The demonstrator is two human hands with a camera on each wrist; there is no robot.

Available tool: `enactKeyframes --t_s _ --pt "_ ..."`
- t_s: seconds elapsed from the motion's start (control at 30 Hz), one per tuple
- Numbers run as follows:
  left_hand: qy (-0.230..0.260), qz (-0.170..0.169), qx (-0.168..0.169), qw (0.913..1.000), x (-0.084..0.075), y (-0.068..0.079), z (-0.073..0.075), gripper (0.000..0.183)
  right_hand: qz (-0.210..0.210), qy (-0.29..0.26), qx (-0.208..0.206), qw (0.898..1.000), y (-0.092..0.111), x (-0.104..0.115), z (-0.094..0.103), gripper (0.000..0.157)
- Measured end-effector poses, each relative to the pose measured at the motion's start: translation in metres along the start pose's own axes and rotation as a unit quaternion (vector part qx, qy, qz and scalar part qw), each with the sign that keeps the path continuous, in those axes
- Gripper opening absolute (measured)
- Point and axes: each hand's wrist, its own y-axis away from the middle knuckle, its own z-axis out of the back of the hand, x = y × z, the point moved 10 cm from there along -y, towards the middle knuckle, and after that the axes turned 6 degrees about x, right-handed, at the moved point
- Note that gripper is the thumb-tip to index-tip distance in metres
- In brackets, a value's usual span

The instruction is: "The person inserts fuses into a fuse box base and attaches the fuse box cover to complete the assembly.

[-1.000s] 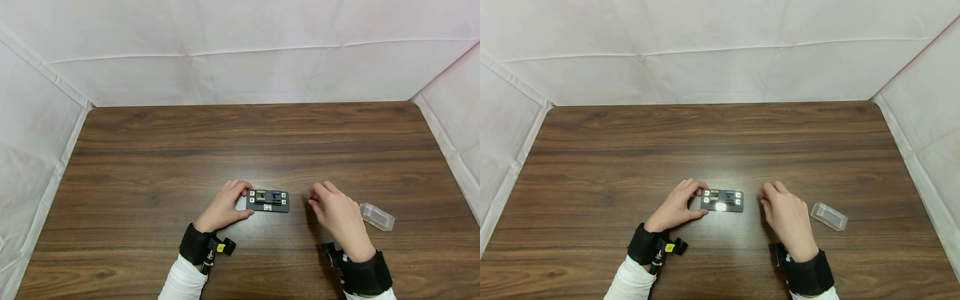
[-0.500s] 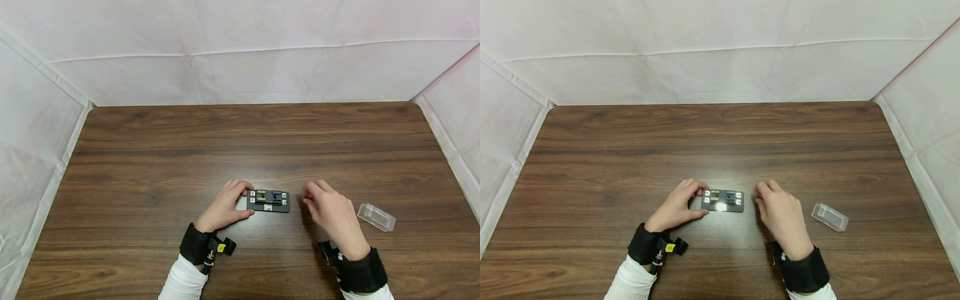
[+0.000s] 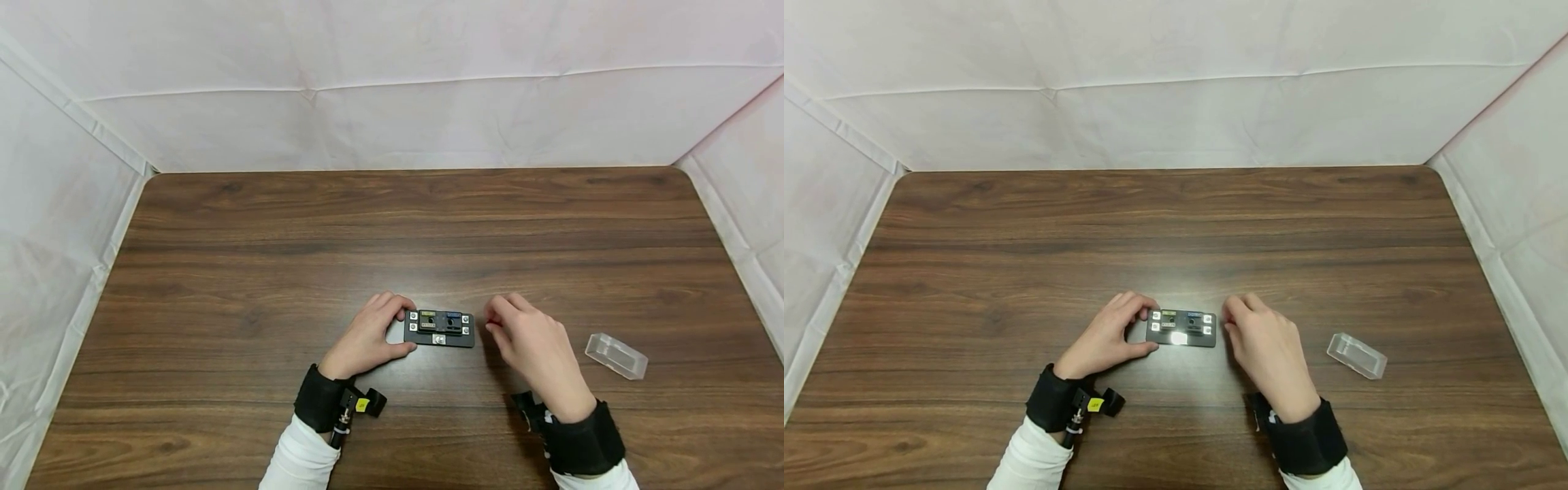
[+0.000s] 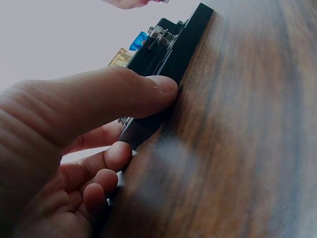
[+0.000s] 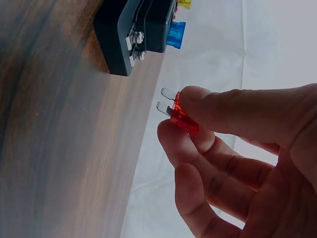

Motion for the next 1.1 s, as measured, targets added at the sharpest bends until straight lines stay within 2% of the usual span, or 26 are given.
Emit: enactKeyframes --t_s 0.77,1.1 --pt "-0.006 -0.001 -0.004 1.0 0.0 0.0 0.0 0.045 0.054 -0.033 -0.004 0.998 -0.009 0.016 -0.009 0.018" --pt "-0.002 0.0 -0.003 1.0 0.001 0.0 0.0 0.045 0.062 -0.039 0.002 0.997 -0.011 0.021 -0.015 0.018"
